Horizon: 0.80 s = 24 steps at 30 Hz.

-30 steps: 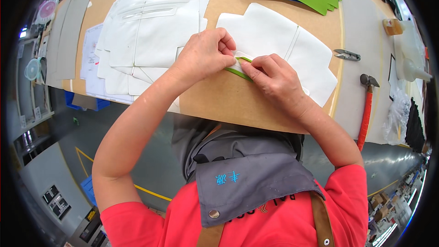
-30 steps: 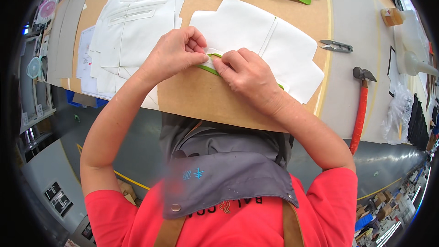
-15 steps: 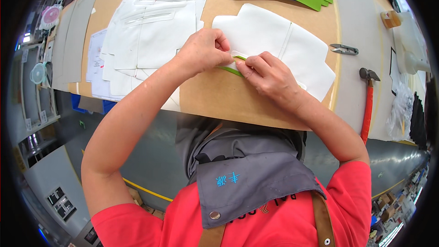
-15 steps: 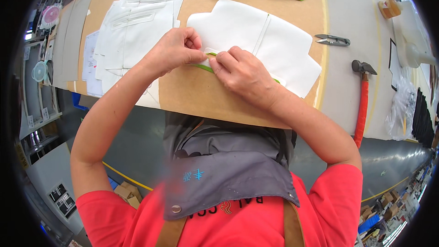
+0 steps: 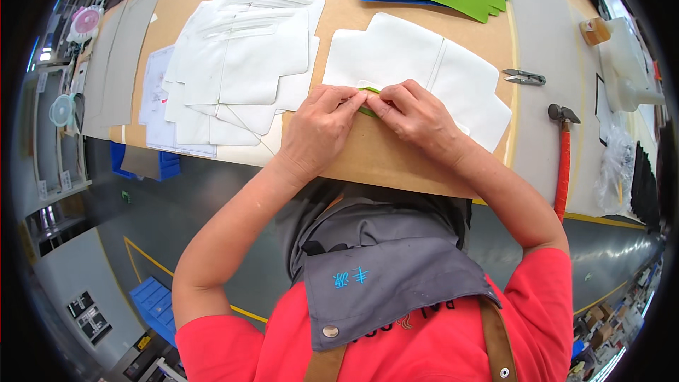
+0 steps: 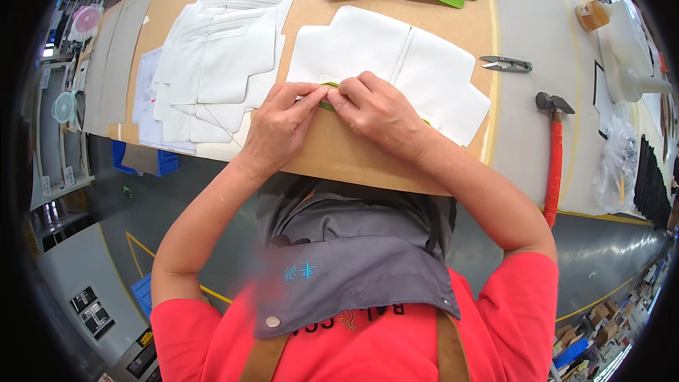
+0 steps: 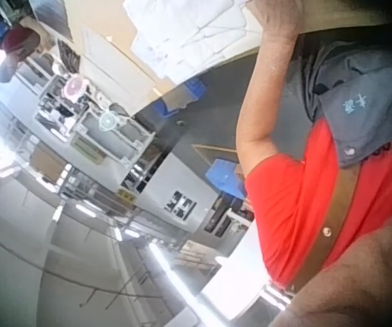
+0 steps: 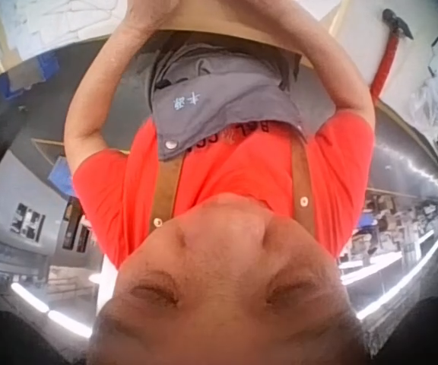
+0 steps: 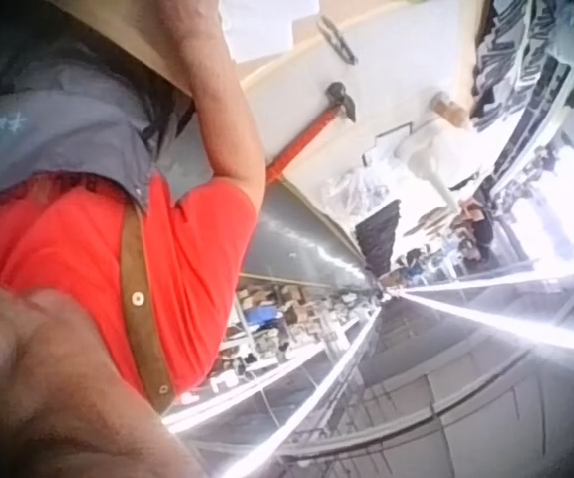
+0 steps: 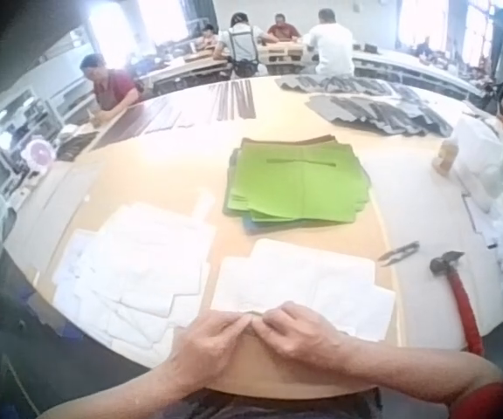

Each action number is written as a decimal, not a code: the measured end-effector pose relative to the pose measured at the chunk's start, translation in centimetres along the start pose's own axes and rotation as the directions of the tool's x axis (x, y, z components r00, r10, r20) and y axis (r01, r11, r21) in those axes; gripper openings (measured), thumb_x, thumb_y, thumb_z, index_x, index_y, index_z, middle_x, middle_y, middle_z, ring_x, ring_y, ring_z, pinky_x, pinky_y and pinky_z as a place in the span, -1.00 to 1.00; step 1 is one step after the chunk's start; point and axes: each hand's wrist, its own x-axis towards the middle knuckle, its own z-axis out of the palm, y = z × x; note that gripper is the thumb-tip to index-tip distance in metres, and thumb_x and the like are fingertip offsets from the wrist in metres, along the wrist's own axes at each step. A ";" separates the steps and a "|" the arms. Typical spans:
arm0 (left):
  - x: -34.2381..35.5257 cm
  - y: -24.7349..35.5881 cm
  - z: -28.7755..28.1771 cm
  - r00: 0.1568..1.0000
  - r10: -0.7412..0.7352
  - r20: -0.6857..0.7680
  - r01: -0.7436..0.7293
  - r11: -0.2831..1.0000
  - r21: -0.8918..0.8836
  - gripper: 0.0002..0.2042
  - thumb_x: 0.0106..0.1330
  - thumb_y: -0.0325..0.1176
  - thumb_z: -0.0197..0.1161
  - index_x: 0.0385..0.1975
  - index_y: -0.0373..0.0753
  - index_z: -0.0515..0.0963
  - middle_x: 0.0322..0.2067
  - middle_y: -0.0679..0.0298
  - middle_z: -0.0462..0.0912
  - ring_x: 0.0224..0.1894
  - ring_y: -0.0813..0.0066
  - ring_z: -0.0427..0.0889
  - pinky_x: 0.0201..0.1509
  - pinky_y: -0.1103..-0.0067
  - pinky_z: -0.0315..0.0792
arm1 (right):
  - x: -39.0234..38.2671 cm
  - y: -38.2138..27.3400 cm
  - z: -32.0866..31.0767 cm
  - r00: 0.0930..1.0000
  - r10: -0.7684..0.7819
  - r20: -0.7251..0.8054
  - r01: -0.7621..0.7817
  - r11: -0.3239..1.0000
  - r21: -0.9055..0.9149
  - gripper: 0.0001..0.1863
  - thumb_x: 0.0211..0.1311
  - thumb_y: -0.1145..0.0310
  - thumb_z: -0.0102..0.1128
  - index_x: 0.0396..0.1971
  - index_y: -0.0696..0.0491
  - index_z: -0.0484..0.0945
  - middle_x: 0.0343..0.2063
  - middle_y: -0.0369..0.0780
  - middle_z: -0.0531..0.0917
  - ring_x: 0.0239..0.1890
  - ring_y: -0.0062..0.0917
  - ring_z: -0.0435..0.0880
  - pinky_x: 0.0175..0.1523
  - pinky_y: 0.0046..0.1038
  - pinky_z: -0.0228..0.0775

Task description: The recorder is assembling leather components for a bag or accessory, focusing on inserting and securing a zipper.

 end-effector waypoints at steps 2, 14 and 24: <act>-0.5 0.1 0.3 1.000 0.012 -0.018 -0.011 0.999 0.032 -0.68 0.25 -0.58 0.30 0.01 -0.25 0.68 -0.11 0.26 0.66 -0.08 0.27 0.62 -0.01 0.41 0.58 | -0.3 -0.1 0.3 0.999 0.047 0.007 -0.047 0.998 0.029 -0.68 0.04 0.52 0.24 -0.13 0.18 0.63 -0.31 -0.22 0.56 -0.24 -0.42 0.57 -0.10 -0.44 0.54; -1.3 0.4 0.4 0.998 0.058 0.009 -0.058 0.986 0.153 -0.61 0.21 -0.55 0.25 0.08 -0.21 0.61 -0.05 0.28 0.63 -0.06 0.28 0.60 0.03 0.42 0.54 | -1.2 -0.8 -1.4 0.986 0.135 0.098 -0.146 0.983 0.112 -0.70 0.11 0.51 0.22 -0.10 0.11 0.63 -0.23 -0.19 0.59 -0.18 -0.34 0.59 -0.02 -0.39 0.54; -1.5 1.3 0.3 0.998 0.056 0.037 -0.061 0.986 0.154 -0.59 0.24 -0.51 0.17 0.13 -0.30 0.56 -0.01 0.21 0.60 0.02 0.25 0.59 0.14 0.37 0.49 | -0.4 -1.6 -4.3 0.772 0.533 0.347 -0.633 0.698 0.336 -0.87 0.25 0.41 0.33 -0.25 0.11 0.62 -0.40 -0.17 0.66 -0.27 -0.28 0.64 -0.11 -0.29 0.50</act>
